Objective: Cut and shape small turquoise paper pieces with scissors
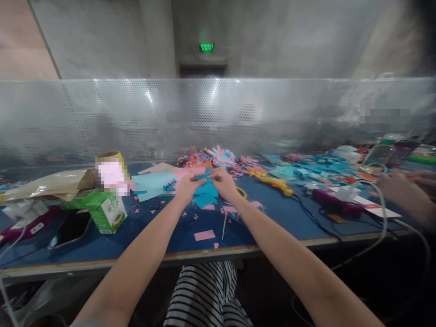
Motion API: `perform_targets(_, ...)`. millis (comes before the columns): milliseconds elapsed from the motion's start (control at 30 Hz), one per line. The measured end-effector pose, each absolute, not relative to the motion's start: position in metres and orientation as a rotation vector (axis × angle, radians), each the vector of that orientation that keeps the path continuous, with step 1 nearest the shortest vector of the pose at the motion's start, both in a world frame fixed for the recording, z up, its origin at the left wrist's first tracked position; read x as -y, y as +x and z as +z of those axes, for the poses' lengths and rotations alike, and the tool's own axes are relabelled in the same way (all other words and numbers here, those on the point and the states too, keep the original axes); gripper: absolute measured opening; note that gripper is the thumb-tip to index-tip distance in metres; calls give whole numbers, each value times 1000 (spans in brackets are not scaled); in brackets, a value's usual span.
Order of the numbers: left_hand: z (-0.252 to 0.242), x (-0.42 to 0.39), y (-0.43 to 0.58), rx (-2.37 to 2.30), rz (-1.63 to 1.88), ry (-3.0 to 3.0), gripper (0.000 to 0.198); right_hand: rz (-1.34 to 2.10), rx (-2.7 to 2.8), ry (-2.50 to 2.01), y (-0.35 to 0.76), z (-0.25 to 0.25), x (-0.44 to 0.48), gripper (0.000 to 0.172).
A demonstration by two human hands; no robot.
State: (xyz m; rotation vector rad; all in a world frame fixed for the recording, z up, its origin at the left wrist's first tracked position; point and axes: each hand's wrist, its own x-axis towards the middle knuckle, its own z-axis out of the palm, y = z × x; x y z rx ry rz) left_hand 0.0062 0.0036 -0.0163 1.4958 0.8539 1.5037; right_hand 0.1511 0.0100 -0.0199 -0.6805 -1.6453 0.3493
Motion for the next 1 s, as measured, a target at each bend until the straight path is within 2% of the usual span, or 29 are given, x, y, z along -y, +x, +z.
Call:
perform_targets(300,-17,-3,7,-775,1493,1425,37,321,1714,-672,152,-18,-5,16)
perform_targets(633,-15,1,10,-752,1486,1272,31,360,1655,-620,151,-18,-6,7)
perform_targets(833,-17,-2,10,-811,1535,1349,29,499,1602,-582,150,-15,-3,11)
perform_targets(1000,-16,-3,8,-864,1557,1471,22,585,1527,-716,148,-14,-3,18)
